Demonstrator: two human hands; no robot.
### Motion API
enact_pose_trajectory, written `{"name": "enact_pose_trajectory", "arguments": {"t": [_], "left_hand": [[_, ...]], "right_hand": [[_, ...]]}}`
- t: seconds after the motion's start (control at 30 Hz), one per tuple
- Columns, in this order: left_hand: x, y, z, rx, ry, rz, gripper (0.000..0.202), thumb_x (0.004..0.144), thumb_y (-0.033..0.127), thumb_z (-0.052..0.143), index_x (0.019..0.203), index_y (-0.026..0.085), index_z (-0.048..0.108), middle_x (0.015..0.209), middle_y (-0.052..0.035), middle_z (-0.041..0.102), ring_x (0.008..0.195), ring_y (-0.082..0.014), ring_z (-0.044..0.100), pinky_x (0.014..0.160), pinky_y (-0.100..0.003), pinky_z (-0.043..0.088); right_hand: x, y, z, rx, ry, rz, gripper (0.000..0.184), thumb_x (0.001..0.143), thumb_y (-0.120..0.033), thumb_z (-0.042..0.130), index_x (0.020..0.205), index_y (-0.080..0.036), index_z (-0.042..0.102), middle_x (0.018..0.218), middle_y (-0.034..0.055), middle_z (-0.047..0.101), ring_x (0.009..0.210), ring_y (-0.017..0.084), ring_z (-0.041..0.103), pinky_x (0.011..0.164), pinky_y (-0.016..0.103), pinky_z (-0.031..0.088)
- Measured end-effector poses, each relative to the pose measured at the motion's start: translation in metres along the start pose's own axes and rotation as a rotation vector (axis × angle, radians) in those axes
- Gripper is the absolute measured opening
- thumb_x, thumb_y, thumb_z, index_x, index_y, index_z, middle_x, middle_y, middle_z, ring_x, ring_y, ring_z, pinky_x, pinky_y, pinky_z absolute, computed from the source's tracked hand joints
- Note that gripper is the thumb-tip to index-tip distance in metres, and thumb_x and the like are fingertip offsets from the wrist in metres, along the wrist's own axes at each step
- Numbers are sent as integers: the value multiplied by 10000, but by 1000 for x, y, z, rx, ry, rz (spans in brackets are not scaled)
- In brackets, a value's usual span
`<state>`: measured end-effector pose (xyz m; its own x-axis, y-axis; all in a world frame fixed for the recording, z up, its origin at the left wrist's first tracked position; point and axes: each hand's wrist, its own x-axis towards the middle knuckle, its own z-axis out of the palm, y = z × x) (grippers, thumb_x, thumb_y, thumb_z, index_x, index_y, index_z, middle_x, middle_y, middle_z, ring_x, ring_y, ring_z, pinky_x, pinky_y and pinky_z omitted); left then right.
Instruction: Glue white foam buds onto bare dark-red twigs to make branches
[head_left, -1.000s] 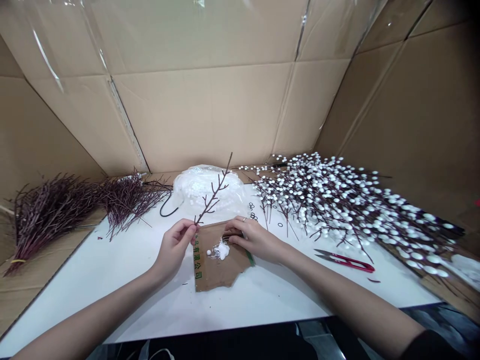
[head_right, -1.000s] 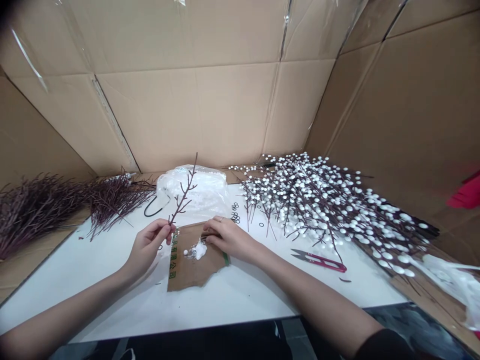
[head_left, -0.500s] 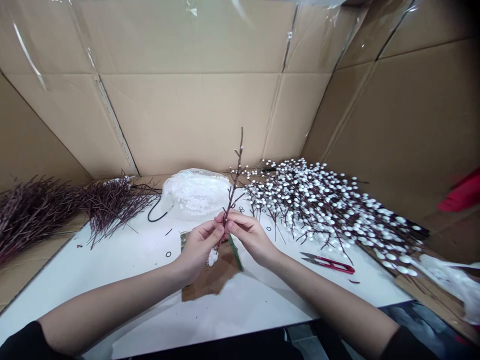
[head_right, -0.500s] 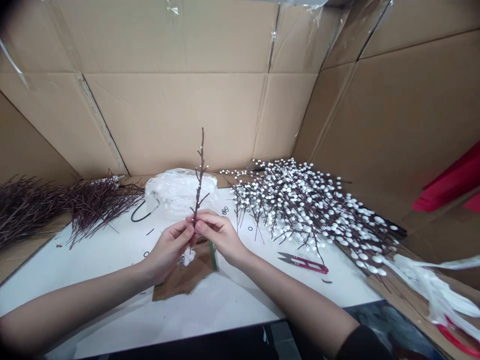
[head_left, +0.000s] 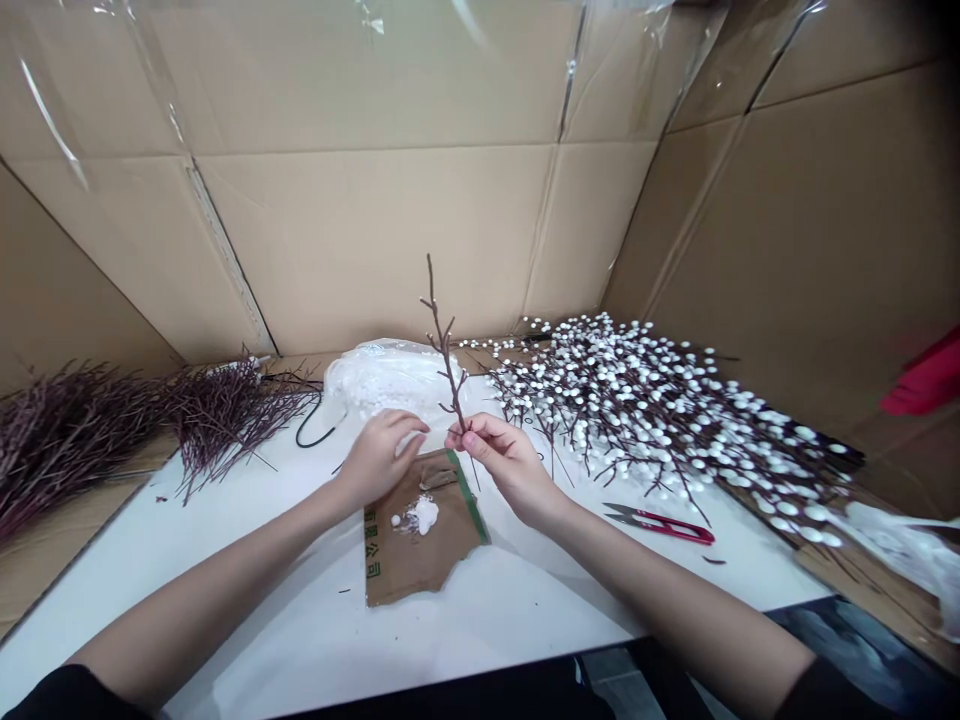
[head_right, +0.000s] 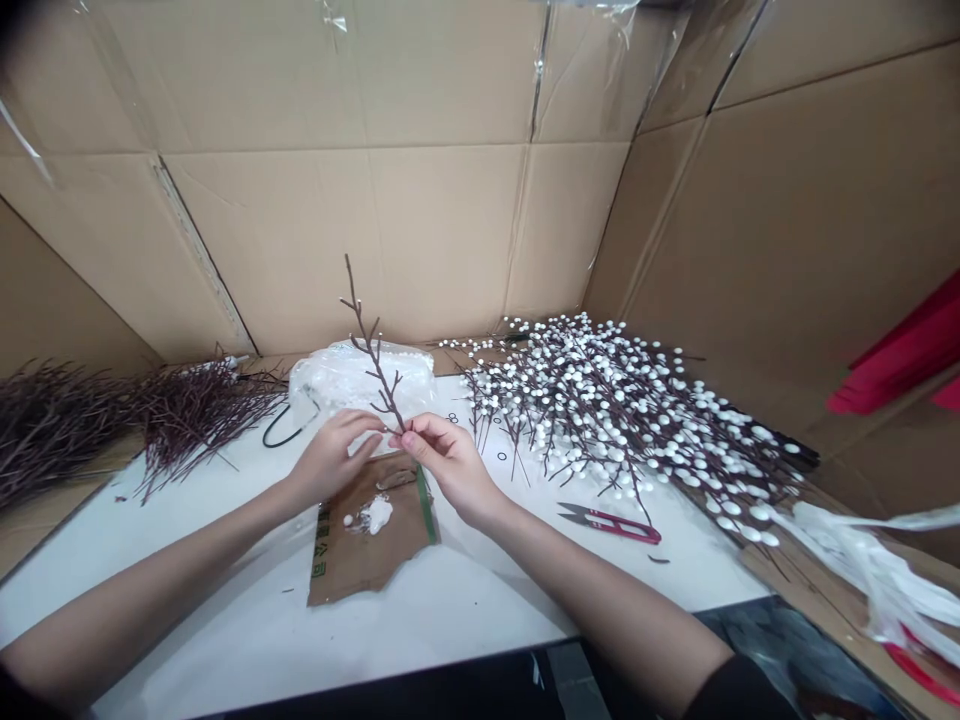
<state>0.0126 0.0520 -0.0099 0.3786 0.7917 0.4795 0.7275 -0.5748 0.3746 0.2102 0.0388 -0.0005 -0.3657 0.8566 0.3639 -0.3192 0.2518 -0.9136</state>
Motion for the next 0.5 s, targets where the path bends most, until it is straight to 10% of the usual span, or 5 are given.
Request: {"name": "enact_pose_trajectory", "arguments": {"t": [0.2, 0.5], "left_hand": [[1, -62, 0, 314, -67, -77, 268, 852, 128, 437, 998, 176, 656, 1011, -121, 656, 996, -274, 549, 851, -423, 427], [-4, -75, 9, 302, -70, -141, 294, 856, 108, 383, 1027, 151, 618, 1036, -110, 608, 941, -210, 583, 827, -336, 474]], "right_hand": [[4, 6, -3, 103, 26, 50, 245, 837, -383, 586, 752, -196, 453, 526, -91, 395, 385, 41, 313, 410, 188, 218], [5, 13, -5, 139, 68, 109, 268, 829, -398, 588, 739, -206, 424, 516, -104, 265, 406, 40, 166, 398, 186, 127]]}}
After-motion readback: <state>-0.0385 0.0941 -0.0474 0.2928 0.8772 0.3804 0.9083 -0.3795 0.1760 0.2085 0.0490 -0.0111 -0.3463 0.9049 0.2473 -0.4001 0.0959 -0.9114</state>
